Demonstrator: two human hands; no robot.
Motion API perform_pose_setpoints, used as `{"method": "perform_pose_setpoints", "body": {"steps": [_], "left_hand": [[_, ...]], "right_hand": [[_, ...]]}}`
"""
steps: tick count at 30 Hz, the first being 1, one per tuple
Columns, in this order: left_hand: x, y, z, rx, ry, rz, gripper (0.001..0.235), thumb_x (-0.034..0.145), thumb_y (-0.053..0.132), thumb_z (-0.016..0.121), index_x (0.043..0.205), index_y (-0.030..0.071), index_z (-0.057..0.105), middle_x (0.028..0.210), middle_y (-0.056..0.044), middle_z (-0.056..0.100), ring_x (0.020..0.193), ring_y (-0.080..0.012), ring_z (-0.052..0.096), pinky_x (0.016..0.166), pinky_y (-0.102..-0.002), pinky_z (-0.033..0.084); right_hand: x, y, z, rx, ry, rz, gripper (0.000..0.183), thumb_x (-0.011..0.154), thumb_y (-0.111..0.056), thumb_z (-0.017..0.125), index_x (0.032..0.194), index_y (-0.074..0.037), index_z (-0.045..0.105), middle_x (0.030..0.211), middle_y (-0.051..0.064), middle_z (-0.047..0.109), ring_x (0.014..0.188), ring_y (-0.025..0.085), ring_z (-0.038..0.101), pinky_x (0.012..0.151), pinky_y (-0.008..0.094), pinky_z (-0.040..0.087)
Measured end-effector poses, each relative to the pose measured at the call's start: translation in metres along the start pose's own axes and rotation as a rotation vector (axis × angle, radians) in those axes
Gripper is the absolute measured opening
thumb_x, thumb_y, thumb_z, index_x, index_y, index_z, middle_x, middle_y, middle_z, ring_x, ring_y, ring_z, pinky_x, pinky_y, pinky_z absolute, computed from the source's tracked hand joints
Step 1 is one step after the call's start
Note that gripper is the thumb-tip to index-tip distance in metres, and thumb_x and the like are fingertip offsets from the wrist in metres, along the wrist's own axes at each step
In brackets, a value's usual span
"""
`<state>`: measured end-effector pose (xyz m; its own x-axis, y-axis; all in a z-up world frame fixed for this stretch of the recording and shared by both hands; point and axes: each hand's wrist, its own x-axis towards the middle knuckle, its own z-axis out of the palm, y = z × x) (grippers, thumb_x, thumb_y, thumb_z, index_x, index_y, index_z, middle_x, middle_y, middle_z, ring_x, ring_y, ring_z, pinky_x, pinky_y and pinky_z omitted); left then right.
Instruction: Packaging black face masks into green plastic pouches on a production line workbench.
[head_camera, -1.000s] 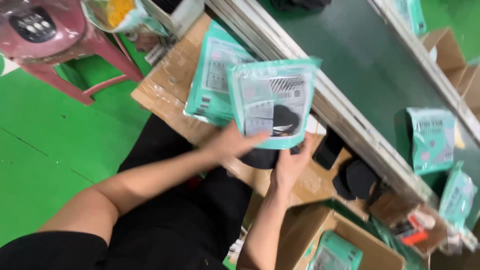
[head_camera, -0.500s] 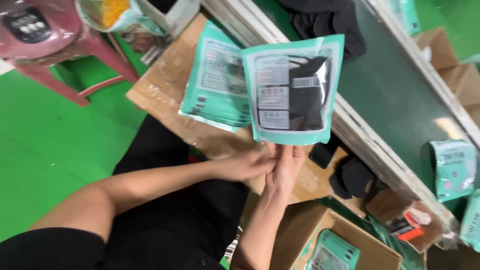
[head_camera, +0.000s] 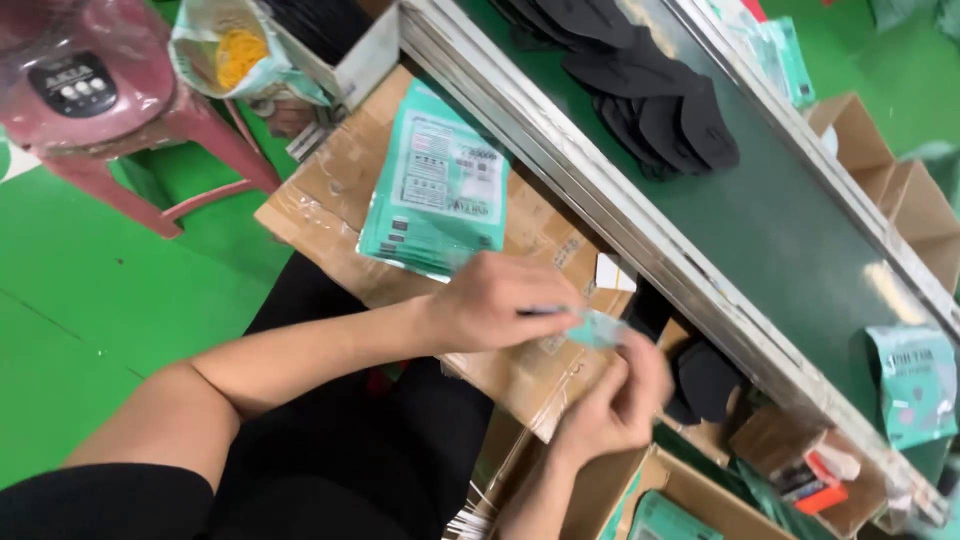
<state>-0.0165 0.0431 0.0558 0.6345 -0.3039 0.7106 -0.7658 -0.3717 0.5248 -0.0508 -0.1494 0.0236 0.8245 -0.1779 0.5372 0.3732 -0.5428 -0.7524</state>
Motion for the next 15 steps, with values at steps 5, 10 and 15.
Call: {"method": "perform_pose_setpoints", "body": {"steps": [5, 10, 15], "left_hand": [[-0.009, 0.011, -0.004, -0.336, 0.368, -0.386, 0.015, 0.093, 0.011, 0.074, 0.092, -0.001, 0.065, 0.082, -0.010, 0.063, 0.072, -0.0264, 0.065, 0.064, -0.037, 0.050], [-0.017, 0.008, -0.004, -0.225, 0.296, -0.352, 0.021, 0.093, 0.011, 0.075, 0.084, -0.002, 0.061, 0.076, -0.013, 0.057, 0.069, -0.0293, 0.059, 0.063, -0.040, 0.046], [-0.021, 0.001, 0.003, -0.258, 0.290, -0.378, 0.022, 0.092, 0.015, 0.077, 0.093, -0.003, 0.064, 0.084, -0.015, 0.061, 0.074, -0.0286, 0.061, 0.066, -0.038, 0.049]], "right_hand": [[-0.005, 0.087, -0.022, 0.757, 0.153, 0.414, 0.005, 0.112, 0.003, 0.063, 0.111, 0.000, 0.059, 0.089, 0.003, 0.063, 0.072, 0.007, 0.047, 0.066, 0.020, 0.038], [0.004, 0.057, -0.025, 0.877, 0.100, 0.380, 0.016, 0.114, -0.004, 0.060, 0.099, -0.005, 0.054, 0.090, 0.005, 0.063, 0.076, 0.009, 0.056, 0.072, 0.025, 0.050], [0.003, 0.041, -0.012, 0.752, 0.067, 0.549, 0.003, 0.101, -0.006, 0.060, 0.104, -0.004, 0.060, 0.093, 0.006, 0.068, 0.081, 0.011, 0.064, 0.078, 0.027, 0.056]]}}
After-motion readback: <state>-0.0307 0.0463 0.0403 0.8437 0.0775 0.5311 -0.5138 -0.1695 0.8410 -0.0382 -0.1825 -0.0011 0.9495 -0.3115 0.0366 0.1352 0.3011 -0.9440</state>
